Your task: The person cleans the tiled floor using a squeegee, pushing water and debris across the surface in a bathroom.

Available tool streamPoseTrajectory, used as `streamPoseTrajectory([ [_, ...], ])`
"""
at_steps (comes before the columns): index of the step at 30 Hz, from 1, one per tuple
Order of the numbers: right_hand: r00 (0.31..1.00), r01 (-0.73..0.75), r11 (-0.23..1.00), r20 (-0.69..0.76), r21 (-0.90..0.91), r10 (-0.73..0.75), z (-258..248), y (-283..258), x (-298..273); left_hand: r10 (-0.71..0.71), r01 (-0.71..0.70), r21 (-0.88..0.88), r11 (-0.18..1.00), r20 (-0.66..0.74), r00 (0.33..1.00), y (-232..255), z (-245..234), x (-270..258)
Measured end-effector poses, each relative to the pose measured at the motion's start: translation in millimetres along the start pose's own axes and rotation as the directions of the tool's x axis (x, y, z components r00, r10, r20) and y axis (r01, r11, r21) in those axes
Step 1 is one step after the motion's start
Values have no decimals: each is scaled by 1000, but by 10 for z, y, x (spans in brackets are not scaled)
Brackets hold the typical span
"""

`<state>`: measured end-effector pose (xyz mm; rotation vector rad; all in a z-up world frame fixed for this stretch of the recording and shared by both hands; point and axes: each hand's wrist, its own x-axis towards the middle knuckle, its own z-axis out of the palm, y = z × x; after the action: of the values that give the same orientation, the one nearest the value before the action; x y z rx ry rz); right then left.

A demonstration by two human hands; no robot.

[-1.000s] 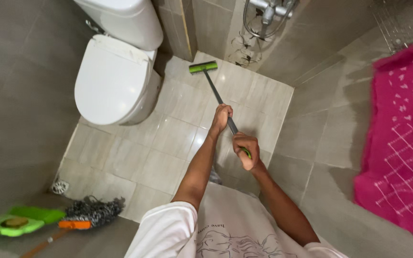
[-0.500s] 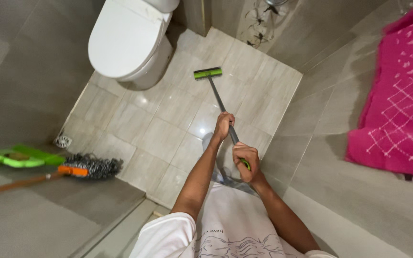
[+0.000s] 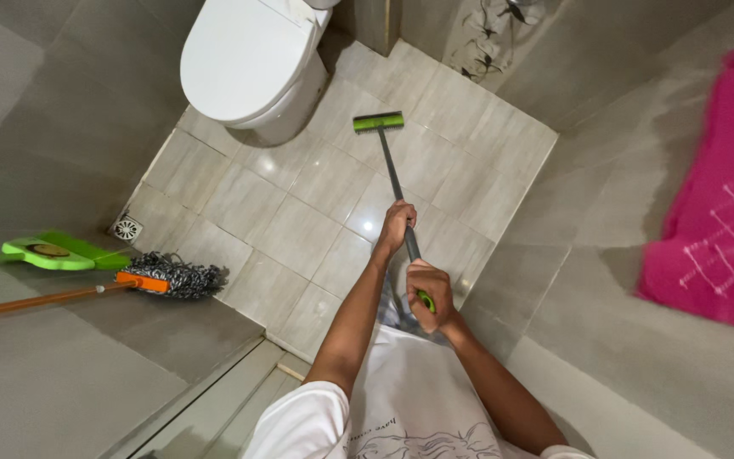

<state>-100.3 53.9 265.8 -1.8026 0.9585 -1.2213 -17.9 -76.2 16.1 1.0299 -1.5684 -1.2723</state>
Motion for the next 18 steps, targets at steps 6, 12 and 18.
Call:
streamPoseTrajectory([
  [6, 999, -46, 999, -3, 9, 46, -20, 439, 621, 6, -6, 24, 1000, -4, 1000, -204, -331, 705],
  [12, 1000, 2, 1000, -2, 30, -2, -124, 876, 1480, -100, 95, -88, 992, -48, 994, -435, -633, 1615],
  [18, 997, 27, 998, -69, 51, -24, -169, 1228, 2121, 139, -138, 147, 979, 9, 990, -683, -887, 2354],
])
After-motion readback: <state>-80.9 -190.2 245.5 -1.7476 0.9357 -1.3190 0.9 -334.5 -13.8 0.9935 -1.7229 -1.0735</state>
